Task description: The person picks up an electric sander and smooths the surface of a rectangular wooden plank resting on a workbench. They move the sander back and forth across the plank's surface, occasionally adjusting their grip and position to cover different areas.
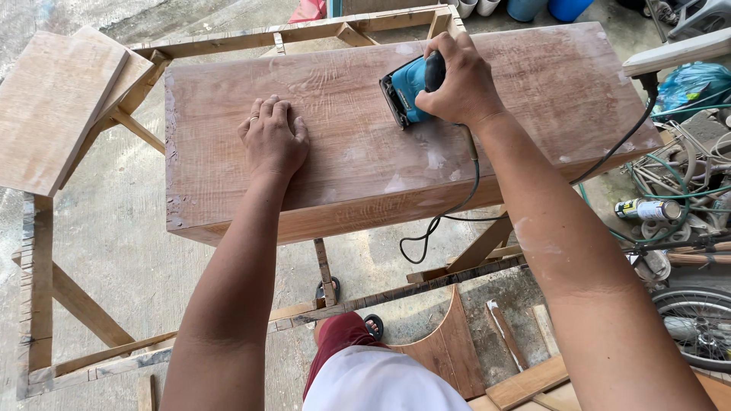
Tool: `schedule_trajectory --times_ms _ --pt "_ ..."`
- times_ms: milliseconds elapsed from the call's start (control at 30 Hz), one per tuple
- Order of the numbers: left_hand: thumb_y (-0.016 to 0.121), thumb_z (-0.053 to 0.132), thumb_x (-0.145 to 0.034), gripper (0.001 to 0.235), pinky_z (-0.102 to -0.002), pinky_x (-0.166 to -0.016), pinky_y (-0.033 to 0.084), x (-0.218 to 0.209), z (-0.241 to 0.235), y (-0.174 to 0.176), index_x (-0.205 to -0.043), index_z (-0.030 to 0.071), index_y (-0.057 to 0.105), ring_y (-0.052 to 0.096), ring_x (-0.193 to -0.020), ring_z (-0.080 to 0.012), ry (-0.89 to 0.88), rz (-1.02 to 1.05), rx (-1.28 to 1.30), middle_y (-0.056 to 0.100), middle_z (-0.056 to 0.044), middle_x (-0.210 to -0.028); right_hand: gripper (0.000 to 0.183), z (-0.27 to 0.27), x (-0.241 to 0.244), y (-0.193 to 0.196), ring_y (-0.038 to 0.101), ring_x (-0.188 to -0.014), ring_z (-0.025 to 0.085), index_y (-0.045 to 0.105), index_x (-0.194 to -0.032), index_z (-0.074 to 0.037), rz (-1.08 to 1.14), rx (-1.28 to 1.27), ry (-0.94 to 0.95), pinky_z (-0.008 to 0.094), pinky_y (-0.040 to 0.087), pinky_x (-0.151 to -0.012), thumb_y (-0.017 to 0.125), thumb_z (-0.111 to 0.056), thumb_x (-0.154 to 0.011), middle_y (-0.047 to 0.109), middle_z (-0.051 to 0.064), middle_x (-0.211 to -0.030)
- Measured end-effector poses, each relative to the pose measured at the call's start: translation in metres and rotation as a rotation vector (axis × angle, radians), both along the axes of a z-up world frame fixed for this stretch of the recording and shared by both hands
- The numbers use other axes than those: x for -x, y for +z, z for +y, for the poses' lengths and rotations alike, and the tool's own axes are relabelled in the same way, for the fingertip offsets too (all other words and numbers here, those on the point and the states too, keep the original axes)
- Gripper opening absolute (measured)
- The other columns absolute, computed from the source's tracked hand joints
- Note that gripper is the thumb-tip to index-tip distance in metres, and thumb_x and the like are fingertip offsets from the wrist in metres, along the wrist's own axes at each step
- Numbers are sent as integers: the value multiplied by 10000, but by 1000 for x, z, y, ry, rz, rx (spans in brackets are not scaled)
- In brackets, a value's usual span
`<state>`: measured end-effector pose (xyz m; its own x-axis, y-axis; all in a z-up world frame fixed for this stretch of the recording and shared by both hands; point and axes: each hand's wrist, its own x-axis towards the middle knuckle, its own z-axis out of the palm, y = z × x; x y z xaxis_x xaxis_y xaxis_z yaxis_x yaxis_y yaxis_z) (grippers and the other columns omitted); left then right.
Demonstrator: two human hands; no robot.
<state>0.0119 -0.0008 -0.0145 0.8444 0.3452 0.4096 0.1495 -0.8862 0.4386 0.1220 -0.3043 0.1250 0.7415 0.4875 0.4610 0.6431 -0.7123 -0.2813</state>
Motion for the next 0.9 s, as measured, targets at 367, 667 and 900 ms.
schedule_trajectory --times_ms 367,667,900 --pt "558 370 -904 361 -485 -1083 266 3 2 1 -1193 178 660 454 -1412 -322 8 7 20 598 -70 -1440 523 32 -19 -8 579 -806 275 571 -1086 -204 5 -24 67 432 507 -637 767 -251 -603 495 65 -984" --pt "557 360 -898 394 -487 -1062 272 1 3 -1 -1220 165 673 460 -1396 -337 5 -7 15 598 -83 -1442 439 27 3 6 544 -767 268 595 -1056 -186 77 40 195 390 480 -643 741 -199 -642 493 88 -969" --pt "565 361 -904 385 -485 -1082 263 2 4 1 -1221 179 685 441 -1413 -322 0 13 65 594 -52 -1441 461 36 -4 2 539 -810 265 600 -1061 -204 56 34 160 406 473 -669 749 -239 -626 491 72 -970"
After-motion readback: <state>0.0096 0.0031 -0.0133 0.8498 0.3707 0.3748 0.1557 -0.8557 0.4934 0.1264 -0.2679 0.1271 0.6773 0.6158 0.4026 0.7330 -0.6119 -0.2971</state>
